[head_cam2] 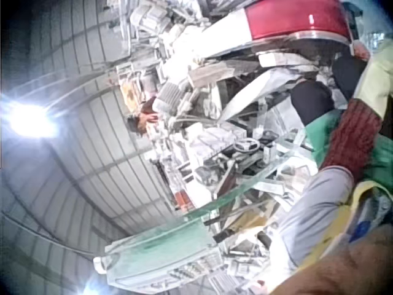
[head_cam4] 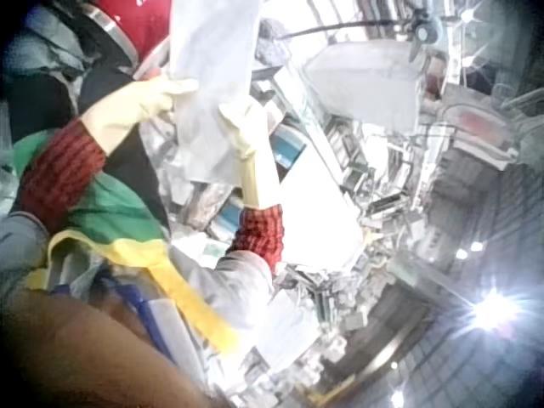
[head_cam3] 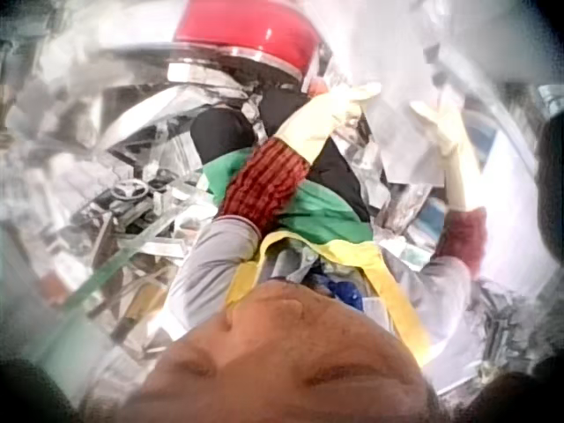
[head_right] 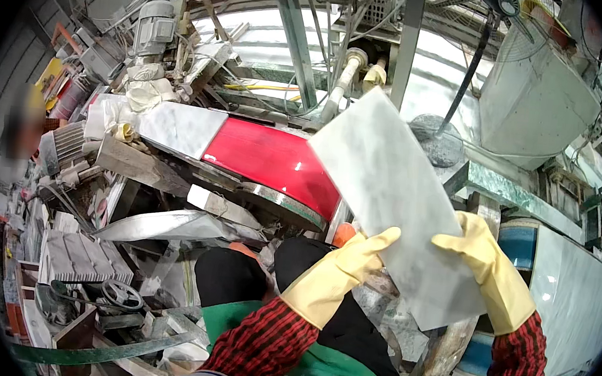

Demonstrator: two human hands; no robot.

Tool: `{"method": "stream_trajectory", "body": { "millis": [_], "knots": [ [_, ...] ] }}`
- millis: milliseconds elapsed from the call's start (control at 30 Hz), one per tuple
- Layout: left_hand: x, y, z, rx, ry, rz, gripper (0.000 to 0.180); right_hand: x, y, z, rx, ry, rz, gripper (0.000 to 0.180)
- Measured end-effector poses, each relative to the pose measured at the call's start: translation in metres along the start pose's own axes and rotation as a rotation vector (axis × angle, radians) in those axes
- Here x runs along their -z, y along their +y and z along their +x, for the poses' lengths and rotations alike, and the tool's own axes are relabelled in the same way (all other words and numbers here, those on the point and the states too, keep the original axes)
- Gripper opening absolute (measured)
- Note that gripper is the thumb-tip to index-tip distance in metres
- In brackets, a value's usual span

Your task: The person repeatedly picks up rectangular white tiles from a conveyor belt, wipes their surfaces with gloved hands, and places them onto a stack. The task involves continuous handling of individual tiles in a factory setting.

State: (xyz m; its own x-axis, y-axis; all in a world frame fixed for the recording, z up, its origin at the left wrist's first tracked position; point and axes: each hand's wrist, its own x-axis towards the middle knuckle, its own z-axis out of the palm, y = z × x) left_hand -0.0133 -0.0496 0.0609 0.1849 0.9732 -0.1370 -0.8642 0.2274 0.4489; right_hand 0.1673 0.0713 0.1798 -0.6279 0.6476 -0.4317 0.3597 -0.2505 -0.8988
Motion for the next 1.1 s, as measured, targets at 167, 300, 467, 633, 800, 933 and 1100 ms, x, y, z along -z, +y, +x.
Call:
{"method": "stream_trajectory", "body": {
  "millis": [167, 300, 467, 633, 800, 933, 1100],
  "knots": [
    [-0.016, 0.024, -0.025, -0.171, 0.388, 0.074, 0.031, 0.0, 0.014, 0.037, 0.16, 0.133, -0.306, 0.064],
    [-0.008, 0.033, -0.027, -0.346, 0.55, 0.105, 0.023, 0.038, 0.111, 0.033, 0.381, 0.52, -0.086, 0.068],
    [-0.006, 0.041, -0.03, -0.434, 0.663, -0.003, 0.019, 0.001, 0.173, 0.015, -0.072, 0.355, 0.804, 0.051],
    [0.028, 0.036, -0.024, -0.556, 0.547, -0.128, 0.036, -0.06, 0.113, 0.028, -0.018, 0.54, 0.68, 0.051],
    [0.05, 0.039, -0.019, -0.539, 0.628, -0.167, 0.039, -0.051, 0.105, 0.051, -0.017, 0.509, 0.531, 0.049],
    [0.05, 0.043, -0.015, -0.688, 0.582, -0.254, 0.044, -0.059, 0.086, 0.059, 0.024, 0.484, 0.474, 0.047],
    [0.048, 0.043, -0.005, -0.763, 0.462, -0.388, 0.048, -0.061, 0.068, 0.08, 0.029, 0.459, 0.524, 0.045]
  ]
}}
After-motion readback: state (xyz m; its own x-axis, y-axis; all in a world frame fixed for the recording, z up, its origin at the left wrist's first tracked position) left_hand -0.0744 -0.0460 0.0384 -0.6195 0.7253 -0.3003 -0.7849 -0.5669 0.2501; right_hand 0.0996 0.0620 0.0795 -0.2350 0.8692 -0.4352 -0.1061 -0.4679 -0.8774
